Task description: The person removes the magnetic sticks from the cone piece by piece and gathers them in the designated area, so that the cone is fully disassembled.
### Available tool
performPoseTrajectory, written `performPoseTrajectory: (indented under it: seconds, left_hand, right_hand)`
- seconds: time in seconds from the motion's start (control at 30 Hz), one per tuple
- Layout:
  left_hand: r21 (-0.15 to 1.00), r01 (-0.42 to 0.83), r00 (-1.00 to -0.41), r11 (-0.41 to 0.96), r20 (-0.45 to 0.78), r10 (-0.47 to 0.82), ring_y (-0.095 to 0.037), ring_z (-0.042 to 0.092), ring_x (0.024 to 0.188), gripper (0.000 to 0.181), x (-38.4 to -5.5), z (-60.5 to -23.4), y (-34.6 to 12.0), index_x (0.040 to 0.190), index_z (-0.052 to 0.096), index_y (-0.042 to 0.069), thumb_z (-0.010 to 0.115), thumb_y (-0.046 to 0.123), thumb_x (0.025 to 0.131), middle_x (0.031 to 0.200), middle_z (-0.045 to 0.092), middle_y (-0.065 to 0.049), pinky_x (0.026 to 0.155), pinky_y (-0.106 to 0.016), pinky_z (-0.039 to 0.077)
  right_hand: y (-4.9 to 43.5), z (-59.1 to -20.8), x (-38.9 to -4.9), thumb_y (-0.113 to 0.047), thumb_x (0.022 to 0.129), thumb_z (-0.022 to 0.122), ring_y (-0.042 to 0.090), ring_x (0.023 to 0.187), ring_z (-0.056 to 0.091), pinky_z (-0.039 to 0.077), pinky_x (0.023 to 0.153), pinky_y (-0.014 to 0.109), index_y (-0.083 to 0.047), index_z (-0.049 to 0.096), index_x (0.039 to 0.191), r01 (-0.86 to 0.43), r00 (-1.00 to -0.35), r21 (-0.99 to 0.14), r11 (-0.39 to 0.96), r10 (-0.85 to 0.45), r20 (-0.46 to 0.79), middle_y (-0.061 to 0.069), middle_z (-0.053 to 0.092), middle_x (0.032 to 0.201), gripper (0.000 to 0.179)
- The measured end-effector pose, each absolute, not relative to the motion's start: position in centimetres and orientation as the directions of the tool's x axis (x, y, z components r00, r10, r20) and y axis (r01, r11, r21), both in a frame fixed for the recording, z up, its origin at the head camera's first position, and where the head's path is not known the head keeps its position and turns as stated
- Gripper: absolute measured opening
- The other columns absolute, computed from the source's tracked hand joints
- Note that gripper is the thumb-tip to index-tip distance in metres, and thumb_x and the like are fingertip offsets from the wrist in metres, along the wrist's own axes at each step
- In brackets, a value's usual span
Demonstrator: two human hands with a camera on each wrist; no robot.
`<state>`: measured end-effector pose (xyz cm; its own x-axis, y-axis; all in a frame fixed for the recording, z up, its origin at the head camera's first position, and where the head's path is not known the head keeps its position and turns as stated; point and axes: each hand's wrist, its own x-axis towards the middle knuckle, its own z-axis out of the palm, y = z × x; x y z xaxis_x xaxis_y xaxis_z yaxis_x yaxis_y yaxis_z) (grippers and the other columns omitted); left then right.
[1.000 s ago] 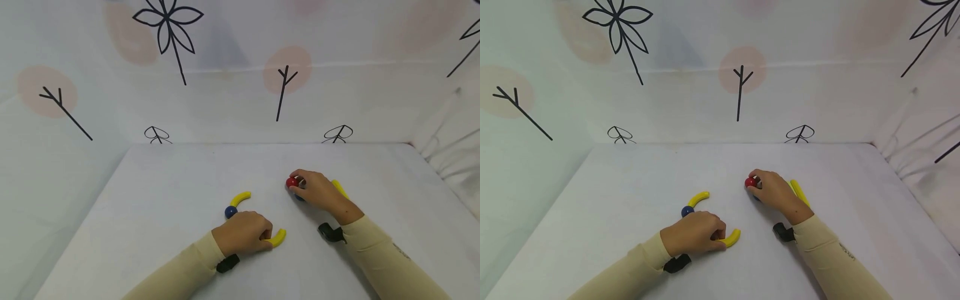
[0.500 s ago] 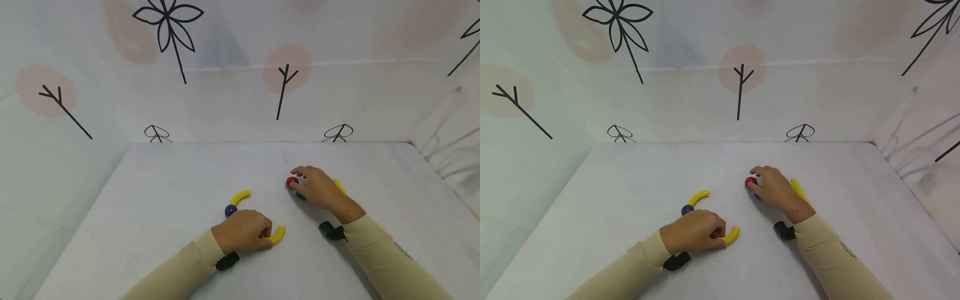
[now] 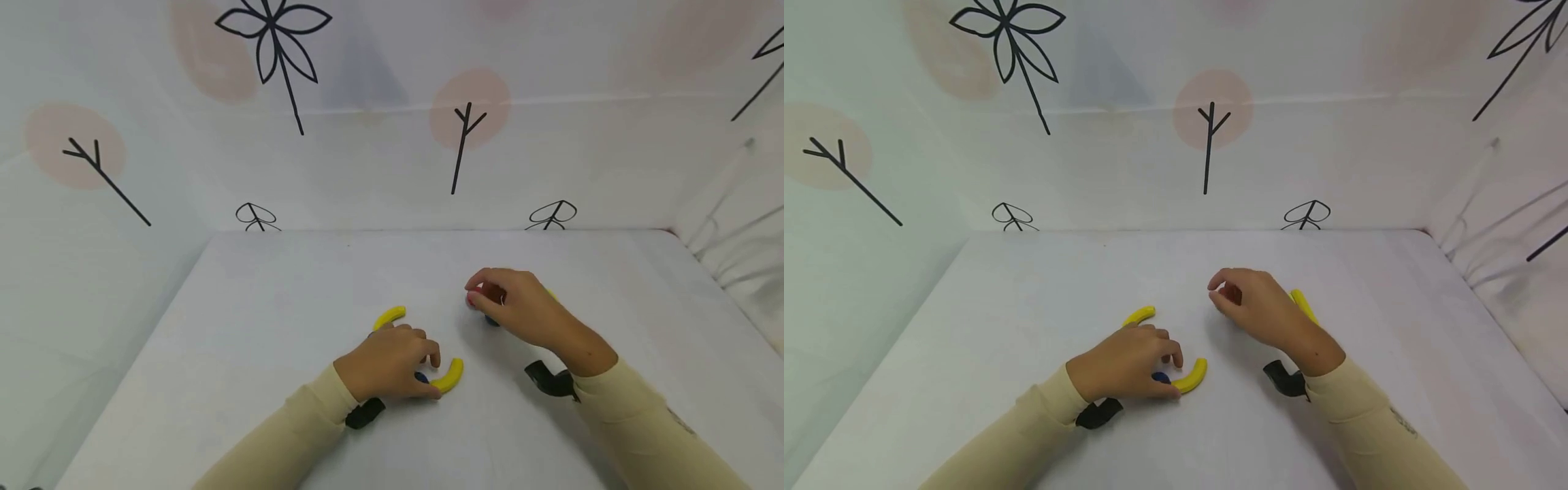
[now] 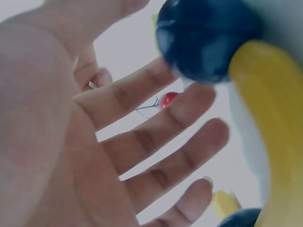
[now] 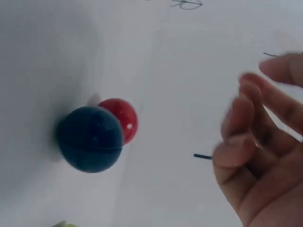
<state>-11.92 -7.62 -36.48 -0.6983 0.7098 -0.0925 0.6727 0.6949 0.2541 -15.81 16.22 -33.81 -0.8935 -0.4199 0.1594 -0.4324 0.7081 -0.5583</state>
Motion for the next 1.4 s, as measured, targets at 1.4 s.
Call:
performPoseTrajectory:
  seconds: [1.4]
  left_hand:
    - [0.322,0.557,-0.72,0.766,-0.273,0.638,-0.002,0.053,0.067,0.028,-13.1,-35.5,-8.5,0.085,0.073,0.021,0.086,0.044,0.076,0.072,0.06,0.015,0.062,-0.019,0.043]
  right_hand:
    - [14.1,-36.0,-13.1,-0.025,0.08,0.084,0.004,0.078,0.052,0.051,0.075,0.021,-0.023,0.072,0.092,-0.492,-0.746,-0.442,0.75,-0.625,-0.229,-0.013,0.058,0.087,0.017]
